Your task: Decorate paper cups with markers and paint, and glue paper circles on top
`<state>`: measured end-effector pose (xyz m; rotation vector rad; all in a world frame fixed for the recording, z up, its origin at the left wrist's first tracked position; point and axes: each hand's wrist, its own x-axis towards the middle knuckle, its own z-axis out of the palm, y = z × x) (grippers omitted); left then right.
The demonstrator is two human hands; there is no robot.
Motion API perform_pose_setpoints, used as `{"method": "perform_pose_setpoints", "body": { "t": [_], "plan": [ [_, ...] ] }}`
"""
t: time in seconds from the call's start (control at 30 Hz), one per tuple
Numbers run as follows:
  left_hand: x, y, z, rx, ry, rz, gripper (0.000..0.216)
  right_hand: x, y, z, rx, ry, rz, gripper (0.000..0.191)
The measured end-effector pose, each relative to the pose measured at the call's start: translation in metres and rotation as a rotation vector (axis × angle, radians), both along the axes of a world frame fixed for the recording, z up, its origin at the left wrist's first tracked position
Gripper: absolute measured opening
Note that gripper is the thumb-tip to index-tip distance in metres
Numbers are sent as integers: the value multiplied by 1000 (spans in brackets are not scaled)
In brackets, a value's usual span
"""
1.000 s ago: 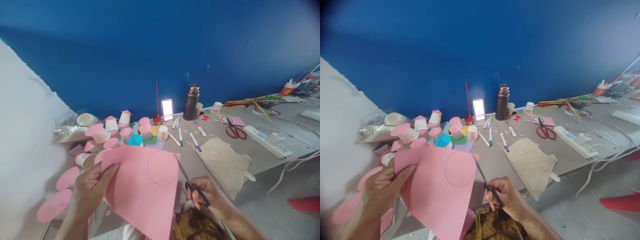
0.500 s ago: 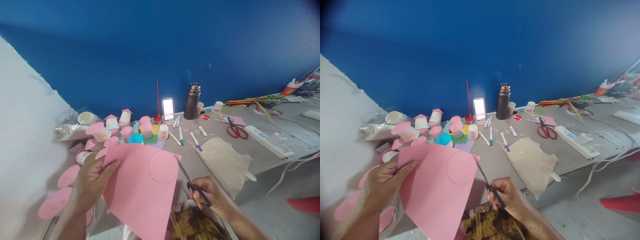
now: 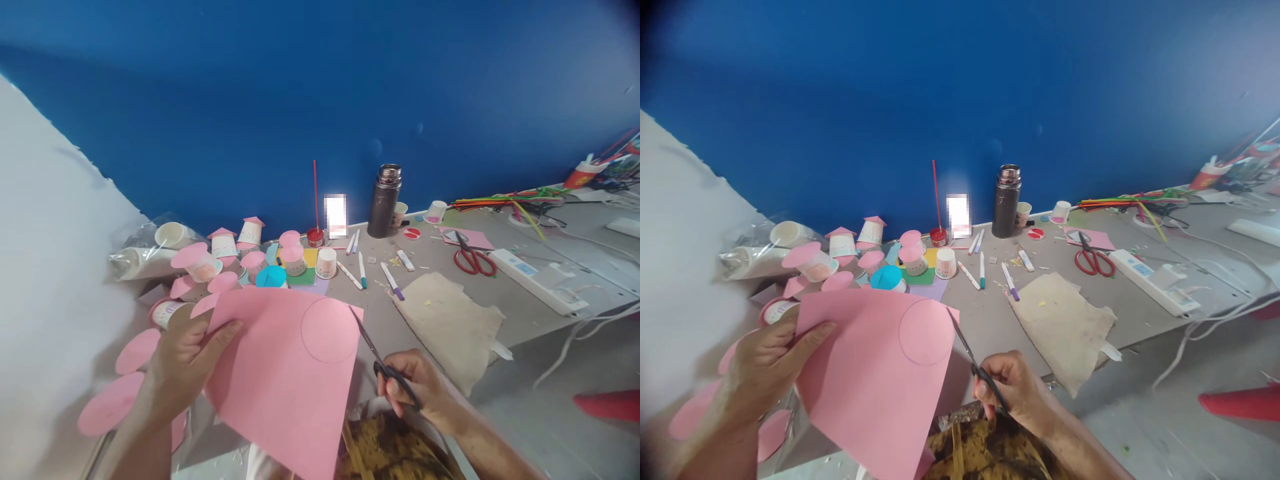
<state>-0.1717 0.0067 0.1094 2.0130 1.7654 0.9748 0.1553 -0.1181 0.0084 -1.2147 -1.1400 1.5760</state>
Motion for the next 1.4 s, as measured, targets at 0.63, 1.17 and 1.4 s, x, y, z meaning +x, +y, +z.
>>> {"method": "perform_pose_setpoints", "body": {
  "t": [0.63,1.17,1.4],
  "plan": [
    [7,5,14,22,-61,-161,33,11,5,0,75,17,60,66],
    [9,6,18,-17,-47,-87,39,12,2,-5,59,38,64,61],
    [9,7,18,-44,-65,-90,37,12,1,-9,57,62,64,60]
  ]
}}
